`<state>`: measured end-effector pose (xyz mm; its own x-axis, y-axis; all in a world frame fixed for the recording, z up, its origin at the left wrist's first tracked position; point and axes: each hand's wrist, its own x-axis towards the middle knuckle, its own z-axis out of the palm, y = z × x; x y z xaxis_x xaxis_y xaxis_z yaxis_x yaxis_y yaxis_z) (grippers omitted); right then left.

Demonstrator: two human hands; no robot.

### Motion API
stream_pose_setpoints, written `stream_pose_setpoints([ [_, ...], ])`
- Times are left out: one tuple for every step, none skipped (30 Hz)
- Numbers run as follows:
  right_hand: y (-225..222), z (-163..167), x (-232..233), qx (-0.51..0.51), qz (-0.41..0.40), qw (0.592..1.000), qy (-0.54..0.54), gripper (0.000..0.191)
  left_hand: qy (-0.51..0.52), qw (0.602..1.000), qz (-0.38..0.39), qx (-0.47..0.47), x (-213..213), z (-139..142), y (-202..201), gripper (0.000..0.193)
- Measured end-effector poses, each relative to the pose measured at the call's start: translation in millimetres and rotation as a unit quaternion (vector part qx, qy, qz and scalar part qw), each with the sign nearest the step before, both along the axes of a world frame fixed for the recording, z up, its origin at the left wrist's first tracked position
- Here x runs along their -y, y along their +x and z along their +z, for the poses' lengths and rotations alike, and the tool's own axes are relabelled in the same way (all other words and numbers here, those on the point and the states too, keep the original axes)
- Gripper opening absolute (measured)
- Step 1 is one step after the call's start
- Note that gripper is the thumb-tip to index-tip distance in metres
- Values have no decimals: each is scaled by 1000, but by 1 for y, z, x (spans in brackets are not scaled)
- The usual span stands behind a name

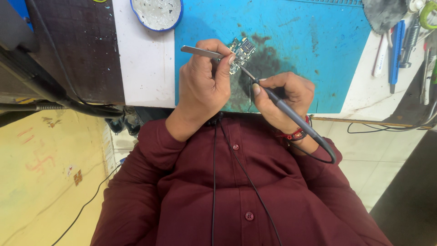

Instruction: The person uses a hot air rework station and a soldering iron to work on a small circuit board. They hold the board with tweezers, apply heat, and reposition components while soldering specific points on the board.

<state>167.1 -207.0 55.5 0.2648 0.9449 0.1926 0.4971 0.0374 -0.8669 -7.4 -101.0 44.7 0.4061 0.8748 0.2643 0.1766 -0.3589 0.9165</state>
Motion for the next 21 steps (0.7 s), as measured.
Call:
stream_pose_setpoints([
  [0,0,0,0,1,1000,-1,13,-3,1000,0,-2,0,0,0,13],
  [0,0,0,-1,0,1000,-1,13,-5,1000,0,-4,0,0,0,13],
  [0,0,0,-2,-2,1000,-1,13,-7,1000,1,-6,0,0,-1,13],
  [-1,0,0,-3,-3,1000,-1,13,-5,1000,1,-3,0,0,0,13],
  [-1,0,0,-3,-2,1000,0,13,-4,1000,1,-1,0,0,0,13],
  [-1,1,0,-3,-1,1000,0,13,-4,1000,2,1,0,0,0,13],
  [-1,1,0,-3,0,1000,-1,12,-5,1000,2,0,0,0,0,13],
  [-1,1,0,-3,-1,1000,-3,13,-7,1000,2,-1,0,0,0,13],
  [-1,1,0,-3,-2,1000,-5,13,-9,1000,2,-2,0,0,0,13],
  [-1,2,0,-2,-3,1000,-6,13,-9,1000,2,-3,0,0,0,13],
  [0,1,0,0,3,1000,-3,13,-10,1000,1,-5,0,0,0,12],
  [1,1,0,2,9,1000,-1,12,-10,1000,1,-6,1,0,0,12],
  [2,1,0,4,16,1000,1,12,-9,1000,2,-5,1,0,0,13],
  [1,0,1,4,8,1000,3,13,-7,1000,2,-3,1,-1,0,13],
  [0,-1,2,4,0,1000,5,13,-4,1000,3,-2,1,-1,0,14],
  [0,-2,2,5,-8,1000,7,14,-3,1000,3,-3,1,-1,0,13],
  [0,-4,2,-6,-19,1000,7,14,-1,1000,3,-4,1,-1,-1,13],
  [-1,-4,2,-18,-30,999,7,14,0,1000,3,-5,1,-2,-2,13],
  [-2,-5,2,-30,-40,999,6,15,-27,1000,6,16,3,-2,-2,13],
  [-3,-4,3,-50,-41,998,5,13,-53,998,10,36,4,-3,-2,12],
  [-5,-4,3,-70,-41,997,5,13,-80,995,13,55,5,-4,-3,12],
])
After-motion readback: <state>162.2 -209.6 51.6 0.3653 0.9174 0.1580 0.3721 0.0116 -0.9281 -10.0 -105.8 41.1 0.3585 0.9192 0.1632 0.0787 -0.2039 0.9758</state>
